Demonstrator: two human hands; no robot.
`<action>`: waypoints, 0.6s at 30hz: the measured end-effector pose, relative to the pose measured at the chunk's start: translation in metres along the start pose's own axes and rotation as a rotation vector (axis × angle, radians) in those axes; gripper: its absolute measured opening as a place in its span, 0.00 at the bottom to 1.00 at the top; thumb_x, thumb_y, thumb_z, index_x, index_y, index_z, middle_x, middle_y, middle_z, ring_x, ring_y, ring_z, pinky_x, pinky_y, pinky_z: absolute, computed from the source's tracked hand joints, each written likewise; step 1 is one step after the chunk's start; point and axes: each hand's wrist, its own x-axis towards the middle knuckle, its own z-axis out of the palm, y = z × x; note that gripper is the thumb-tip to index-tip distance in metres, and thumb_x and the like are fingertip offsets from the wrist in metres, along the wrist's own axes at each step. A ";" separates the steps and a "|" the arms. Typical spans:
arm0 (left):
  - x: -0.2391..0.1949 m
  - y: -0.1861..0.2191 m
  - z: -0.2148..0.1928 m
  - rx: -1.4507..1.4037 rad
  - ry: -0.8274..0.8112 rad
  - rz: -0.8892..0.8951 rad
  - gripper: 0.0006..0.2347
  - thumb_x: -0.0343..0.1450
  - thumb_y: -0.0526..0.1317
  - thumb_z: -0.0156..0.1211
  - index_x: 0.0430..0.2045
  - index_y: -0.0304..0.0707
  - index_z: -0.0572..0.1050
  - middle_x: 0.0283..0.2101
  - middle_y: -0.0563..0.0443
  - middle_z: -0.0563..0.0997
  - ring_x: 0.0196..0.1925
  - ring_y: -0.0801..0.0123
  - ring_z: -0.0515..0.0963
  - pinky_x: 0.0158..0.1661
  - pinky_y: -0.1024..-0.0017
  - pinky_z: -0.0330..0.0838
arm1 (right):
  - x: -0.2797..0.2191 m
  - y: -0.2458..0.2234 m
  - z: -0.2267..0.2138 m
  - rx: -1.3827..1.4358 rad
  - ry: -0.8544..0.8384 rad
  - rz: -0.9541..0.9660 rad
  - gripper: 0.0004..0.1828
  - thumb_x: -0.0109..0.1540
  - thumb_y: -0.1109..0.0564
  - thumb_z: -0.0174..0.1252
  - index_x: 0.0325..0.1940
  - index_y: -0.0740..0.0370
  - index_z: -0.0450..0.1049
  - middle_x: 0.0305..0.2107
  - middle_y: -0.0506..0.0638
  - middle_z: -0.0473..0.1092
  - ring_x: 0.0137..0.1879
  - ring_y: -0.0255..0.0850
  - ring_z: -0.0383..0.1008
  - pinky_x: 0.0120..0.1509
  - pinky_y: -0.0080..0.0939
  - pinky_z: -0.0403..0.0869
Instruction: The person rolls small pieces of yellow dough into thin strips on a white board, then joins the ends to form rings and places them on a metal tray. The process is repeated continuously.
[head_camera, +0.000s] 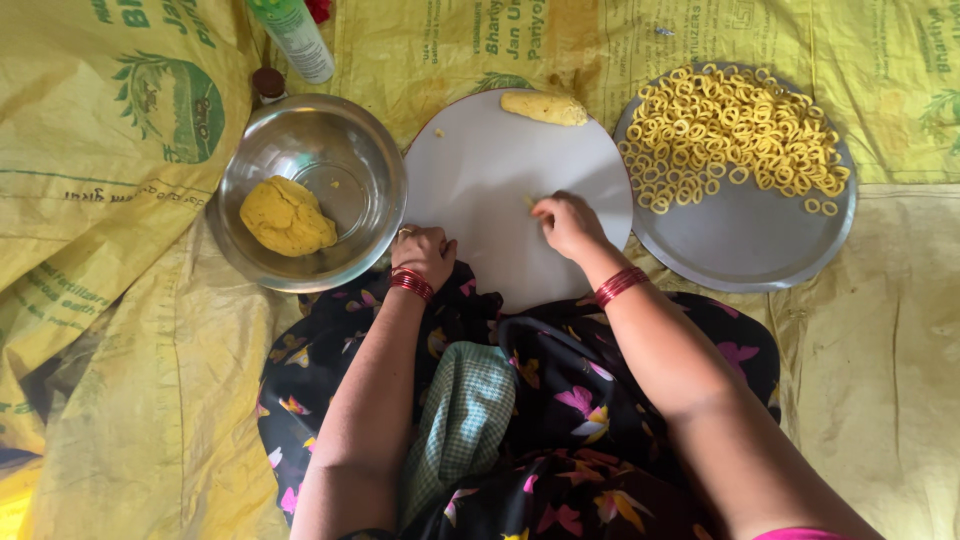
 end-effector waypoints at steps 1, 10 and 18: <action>-0.001 -0.001 0.000 -0.004 0.007 0.005 0.12 0.66 0.47 0.67 0.17 0.40 0.77 0.26 0.50 0.81 0.44 0.51 0.78 0.49 0.54 0.70 | -0.002 -0.001 -0.002 0.097 -0.092 -0.033 0.10 0.63 0.58 0.58 0.47 0.54 0.81 0.45 0.51 0.78 0.49 0.47 0.79 0.55 0.46 0.77; -0.001 -0.002 0.004 -0.003 0.046 0.020 0.11 0.65 0.46 0.67 0.17 0.40 0.78 0.25 0.51 0.82 0.45 0.50 0.78 0.50 0.52 0.69 | -0.010 0.014 -0.037 -0.298 -0.326 0.279 0.26 0.46 0.44 0.77 0.43 0.53 0.79 0.42 0.51 0.76 0.52 0.49 0.76 0.53 0.48 0.74; -0.003 -0.003 0.003 0.002 0.056 0.043 0.11 0.66 0.46 0.67 0.17 0.40 0.78 0.27 0.51 0.82 0.47 0.51 0.78 0.48 0.53 0.71 | -0.010 -0.012 -0.035 0.089 -0.302 0.088 0.08 0.57 0.55 0.64 0.39 0.56 0.78 0.34 0.48 0.79 0.42 0.42 0.79 0.47 0.41 0.75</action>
